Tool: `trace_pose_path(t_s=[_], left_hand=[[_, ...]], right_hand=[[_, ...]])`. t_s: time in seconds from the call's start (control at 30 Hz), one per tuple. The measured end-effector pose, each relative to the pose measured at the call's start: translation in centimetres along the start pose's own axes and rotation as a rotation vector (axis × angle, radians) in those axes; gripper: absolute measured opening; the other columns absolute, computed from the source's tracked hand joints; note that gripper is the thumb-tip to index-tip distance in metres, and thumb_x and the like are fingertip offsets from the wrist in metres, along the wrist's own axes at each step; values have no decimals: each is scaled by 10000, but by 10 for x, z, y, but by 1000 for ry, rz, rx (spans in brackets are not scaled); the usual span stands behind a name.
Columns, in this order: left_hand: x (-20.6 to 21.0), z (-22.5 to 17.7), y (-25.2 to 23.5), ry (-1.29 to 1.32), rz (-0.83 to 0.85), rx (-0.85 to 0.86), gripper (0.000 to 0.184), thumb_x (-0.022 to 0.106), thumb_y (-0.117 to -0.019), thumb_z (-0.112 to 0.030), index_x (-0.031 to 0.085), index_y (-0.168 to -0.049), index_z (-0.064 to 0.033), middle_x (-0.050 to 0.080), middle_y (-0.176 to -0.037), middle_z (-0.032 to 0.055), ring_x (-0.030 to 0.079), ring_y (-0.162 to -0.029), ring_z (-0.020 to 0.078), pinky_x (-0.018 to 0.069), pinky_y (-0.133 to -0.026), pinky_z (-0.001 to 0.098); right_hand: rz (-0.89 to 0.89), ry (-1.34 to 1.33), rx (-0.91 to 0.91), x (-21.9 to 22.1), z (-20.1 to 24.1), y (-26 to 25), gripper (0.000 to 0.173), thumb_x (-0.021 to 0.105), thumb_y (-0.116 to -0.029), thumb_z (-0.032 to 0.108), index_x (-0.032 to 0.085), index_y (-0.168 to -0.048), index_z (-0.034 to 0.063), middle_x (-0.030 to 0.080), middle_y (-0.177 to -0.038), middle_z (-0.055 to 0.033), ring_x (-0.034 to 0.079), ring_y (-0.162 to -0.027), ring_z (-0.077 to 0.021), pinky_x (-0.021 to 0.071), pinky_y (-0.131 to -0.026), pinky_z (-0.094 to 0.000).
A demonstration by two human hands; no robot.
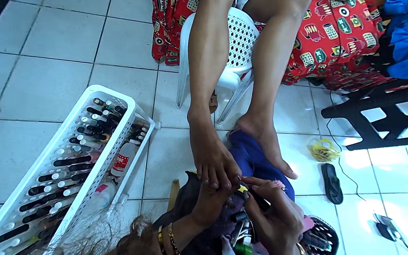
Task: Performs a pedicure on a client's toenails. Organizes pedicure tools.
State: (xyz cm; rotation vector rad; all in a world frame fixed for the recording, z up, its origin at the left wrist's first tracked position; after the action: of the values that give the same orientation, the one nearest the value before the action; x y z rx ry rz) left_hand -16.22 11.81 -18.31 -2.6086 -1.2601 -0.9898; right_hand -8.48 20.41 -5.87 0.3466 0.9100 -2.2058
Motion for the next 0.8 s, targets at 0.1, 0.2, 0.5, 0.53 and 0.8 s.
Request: trace_pose_path(t_s=[0.1,0.2,0.5,0.53,0.8], left_hand=[[-1,3,0,2,0,-24,56,737,-917,-108,736,-954,-149,710,-879,-118,648,-798,-44,548,-740,156],[0,3,0,24,20,-21,53,742,-918,-126,737,-953,-166,702,-851,-122,638,-750,-44,545,-705,151],[1,0,0,46,20,-6,95,728,-913,-79,742,-967,-156,718,-883,-122,650,-789,-52,549,-726,147],[1,0,0,46,21,1,100,729,-910,-77,743,-958,-164,719,-887,-126,657,-810,-48,554,-754,155],[2,1,0,36,42,-22,95,703,-929,-62,733,-972,-142,711,-881,-108,615,-695,-59,519,-612,122]], right_hand=[[21,-44,33,-1,-2,-1,86,660,-916,153,606,-914,86,750,-966,-31,711,-924,-15,558,-756,-123],[8,-153,104,-5,-9,-2,62,664,-919,143,618,-957,127,770,-975,20,728,-912,-11,585,-762,-142],[-14,-102,72,-2,-7,-2,63,660,-918,132,616,-953,105,762,-962,11,713,-919,7,566,-768,-120],[-9,-89,68,-2,-7,-2,65,663,-911,131,615,-944,101,760,-953,6,713,-918,6,566,-769,-121],[-1,-161,125,-5,-9,-4,59,665,-919,135,614,-946,126,775,-957,29,725,-899,3,575,-751,-124]])
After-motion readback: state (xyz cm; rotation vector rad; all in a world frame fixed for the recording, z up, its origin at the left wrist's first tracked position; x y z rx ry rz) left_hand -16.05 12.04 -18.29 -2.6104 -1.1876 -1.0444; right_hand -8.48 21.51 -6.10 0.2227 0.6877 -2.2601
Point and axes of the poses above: each hand's wrist, its own y-axis away from the middle knuckle, its own x-axis out of the palm, z = x × y, the point moved 10 cm from there along -y, towards the middle knuckle
